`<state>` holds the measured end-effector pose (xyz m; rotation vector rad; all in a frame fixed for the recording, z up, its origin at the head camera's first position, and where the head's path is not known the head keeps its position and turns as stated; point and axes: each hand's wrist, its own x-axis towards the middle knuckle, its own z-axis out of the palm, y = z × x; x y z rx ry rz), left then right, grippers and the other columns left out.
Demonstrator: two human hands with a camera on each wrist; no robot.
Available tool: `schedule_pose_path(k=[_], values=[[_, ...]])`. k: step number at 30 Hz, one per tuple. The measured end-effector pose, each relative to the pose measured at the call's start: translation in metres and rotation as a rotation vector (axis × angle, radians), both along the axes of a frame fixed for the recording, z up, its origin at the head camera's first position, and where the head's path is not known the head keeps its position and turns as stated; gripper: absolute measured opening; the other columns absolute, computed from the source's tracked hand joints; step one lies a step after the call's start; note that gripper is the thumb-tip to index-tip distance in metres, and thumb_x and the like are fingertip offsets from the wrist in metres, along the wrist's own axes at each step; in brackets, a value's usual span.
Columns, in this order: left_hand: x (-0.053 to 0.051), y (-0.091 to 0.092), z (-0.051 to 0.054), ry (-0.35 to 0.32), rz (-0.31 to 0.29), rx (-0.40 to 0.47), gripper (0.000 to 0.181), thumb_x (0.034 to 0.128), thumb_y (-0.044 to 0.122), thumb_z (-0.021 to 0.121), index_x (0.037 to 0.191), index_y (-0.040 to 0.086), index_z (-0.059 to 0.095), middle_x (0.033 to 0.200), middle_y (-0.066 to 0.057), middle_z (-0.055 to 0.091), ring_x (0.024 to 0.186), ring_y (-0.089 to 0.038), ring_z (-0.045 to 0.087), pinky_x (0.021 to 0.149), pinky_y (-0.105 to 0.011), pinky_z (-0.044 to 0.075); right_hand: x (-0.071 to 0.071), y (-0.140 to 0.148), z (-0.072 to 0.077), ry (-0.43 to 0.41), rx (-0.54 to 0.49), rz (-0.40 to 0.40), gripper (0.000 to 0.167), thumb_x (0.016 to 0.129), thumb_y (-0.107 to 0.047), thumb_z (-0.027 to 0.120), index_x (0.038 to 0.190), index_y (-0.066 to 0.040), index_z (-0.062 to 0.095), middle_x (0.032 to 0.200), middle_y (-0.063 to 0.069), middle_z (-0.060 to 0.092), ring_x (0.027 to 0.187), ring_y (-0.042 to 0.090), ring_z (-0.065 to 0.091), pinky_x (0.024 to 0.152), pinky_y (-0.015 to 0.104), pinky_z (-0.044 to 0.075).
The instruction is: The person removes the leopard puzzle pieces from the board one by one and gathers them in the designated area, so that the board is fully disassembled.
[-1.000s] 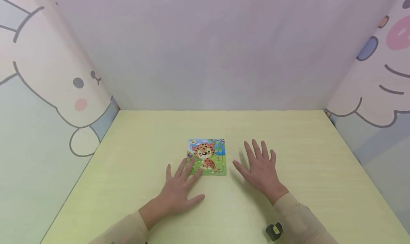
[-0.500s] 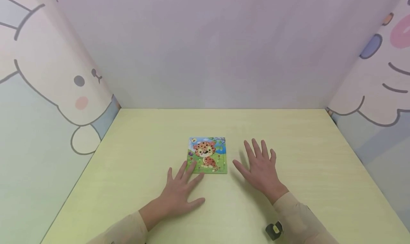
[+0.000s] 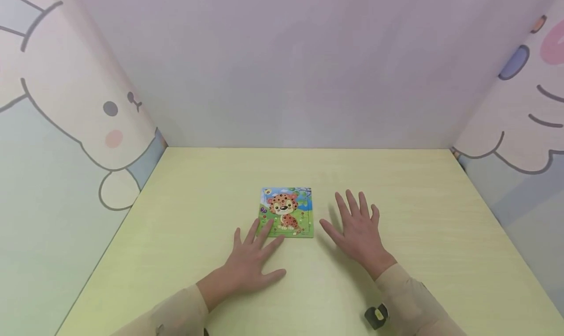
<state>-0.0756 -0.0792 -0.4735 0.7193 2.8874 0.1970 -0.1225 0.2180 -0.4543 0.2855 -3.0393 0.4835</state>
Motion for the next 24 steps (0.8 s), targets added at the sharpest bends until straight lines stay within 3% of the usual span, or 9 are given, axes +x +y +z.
schedule_pose_path(k=[12, 24], values=[[-0.005, -0.007, 0.000, 0.008, 0.014, -0.011, 0.082, 0.0966, 0.078, 0.043, 0.165, 0.032, 0.034, 0.178, -0.007, 0.010, 0.163, -0.042, 0.013, 0.114, -0.083, 0.019, -0.001, 0.001, 0.001, -0.003, -0.003, 0.002, 0.085, 0.101, -0.060, 0.055, 0.164, -0.007, 0.031, 0.169, 0.026, 0.026, 0.157, 0.053, 0.013, 0.115, 0.075, 0.012], [-0.010, -0.023, 0.001, 0.017, 0.032, 0.032, 0.078, 0.0980, 0.072, 0.048, 0.164, 0.031, 0.036, 0.177, -0.008, 0.014, 0.162, -0.045, 0.015, 0.112, -0.085, 0.019, -0.003, 0.001, 0.001, -0.008, -0.006, 0.002, 0.085, 0.101, -0.060, 0.055, 0.164, -0.008, 0.030, 0.170, 0.025, 0.025, 0.157, 0.053, 0.013, 0.115, 0.075, 0.012]])
